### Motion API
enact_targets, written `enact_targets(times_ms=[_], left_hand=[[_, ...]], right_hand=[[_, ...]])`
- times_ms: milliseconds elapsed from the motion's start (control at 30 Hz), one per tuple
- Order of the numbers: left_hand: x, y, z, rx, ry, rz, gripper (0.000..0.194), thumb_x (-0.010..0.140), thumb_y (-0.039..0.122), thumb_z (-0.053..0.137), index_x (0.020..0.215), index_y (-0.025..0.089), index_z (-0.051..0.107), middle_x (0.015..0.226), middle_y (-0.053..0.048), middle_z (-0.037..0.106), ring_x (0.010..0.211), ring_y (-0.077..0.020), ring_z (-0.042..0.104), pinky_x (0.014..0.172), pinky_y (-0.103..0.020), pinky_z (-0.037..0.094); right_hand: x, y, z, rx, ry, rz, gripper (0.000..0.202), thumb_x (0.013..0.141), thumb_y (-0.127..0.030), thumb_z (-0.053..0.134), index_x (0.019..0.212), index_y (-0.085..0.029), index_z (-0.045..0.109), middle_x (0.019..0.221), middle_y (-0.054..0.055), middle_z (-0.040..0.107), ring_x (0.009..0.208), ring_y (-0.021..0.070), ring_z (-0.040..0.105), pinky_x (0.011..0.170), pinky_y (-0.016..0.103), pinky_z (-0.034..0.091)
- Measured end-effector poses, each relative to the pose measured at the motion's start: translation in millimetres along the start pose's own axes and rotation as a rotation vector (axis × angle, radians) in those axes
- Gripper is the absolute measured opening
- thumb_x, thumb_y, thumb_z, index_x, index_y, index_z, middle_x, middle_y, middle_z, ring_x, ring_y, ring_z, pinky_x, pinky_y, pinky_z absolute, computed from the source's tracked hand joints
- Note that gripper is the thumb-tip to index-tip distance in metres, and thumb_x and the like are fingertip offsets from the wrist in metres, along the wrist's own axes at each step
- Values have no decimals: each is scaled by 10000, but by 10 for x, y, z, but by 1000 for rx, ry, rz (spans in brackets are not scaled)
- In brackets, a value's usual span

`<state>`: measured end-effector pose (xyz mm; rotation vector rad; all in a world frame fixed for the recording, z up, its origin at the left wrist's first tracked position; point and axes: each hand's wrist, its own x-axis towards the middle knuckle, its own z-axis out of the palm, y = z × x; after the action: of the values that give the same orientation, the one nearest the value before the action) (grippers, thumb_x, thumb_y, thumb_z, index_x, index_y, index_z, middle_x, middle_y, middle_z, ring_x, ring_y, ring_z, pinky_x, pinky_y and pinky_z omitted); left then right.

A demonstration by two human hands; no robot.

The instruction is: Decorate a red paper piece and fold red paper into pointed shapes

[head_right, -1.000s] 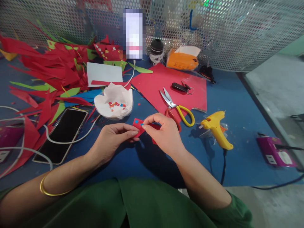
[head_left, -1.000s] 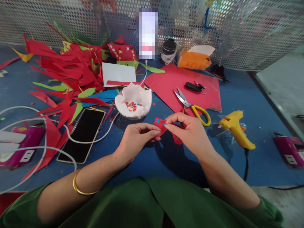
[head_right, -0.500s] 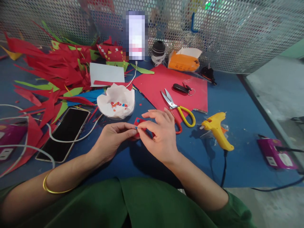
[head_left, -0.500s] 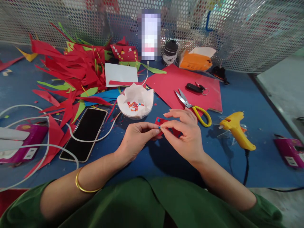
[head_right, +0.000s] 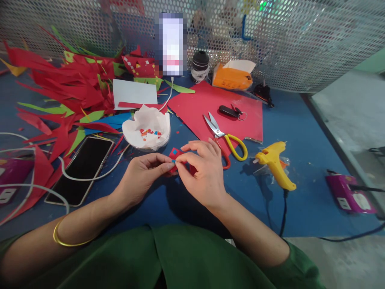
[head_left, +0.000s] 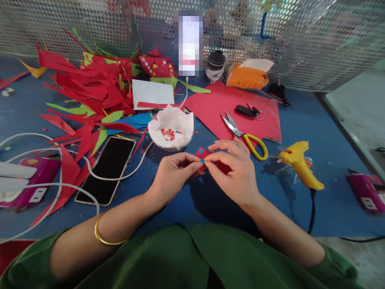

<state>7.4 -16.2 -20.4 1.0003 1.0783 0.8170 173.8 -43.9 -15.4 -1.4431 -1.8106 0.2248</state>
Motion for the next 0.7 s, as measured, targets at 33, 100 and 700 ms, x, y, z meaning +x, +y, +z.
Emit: enact_targets(times_ms=[33, 100, 700], left_hand=[[-1, 1, -1, 17, 1, 13, 130, 723, 275, 791, 742, 159, 738, 697, -3, 720, 652, -119, 646, 663, -229, 532], [-4, 3, -3, 46, -3, 34, 122, 734, 274, 784, 748, 161, 740, 702, -2, 724, 660, -119, 649, 664, -224, 532], [-7, -5, -16, 204, 18, 112, 70, 757, 250, 761, 762, 181, 771, 758, -11, 761, 714, -136, 667, 679, -227, 532]], right_hand=[[3, 0, -5, 12, -5, 10, 102, 867, -230, 658, 802, -286, 713, 1001, 23, 720, 1058, 238, 662, 1084, 532, 384], [10, 1, -13, 46, -20, 43, 81, 874, -241, 666, 819, -274, 715, 1004, 31, 719, 1051, 238, 662, 1067, 525, 403], [44, 72, -47, 279, -200, 267, 117, 892, -207, 613, 777, -228, 620, 1054, 60, 710, 1075, 214, 652, 956, 398, 475]])
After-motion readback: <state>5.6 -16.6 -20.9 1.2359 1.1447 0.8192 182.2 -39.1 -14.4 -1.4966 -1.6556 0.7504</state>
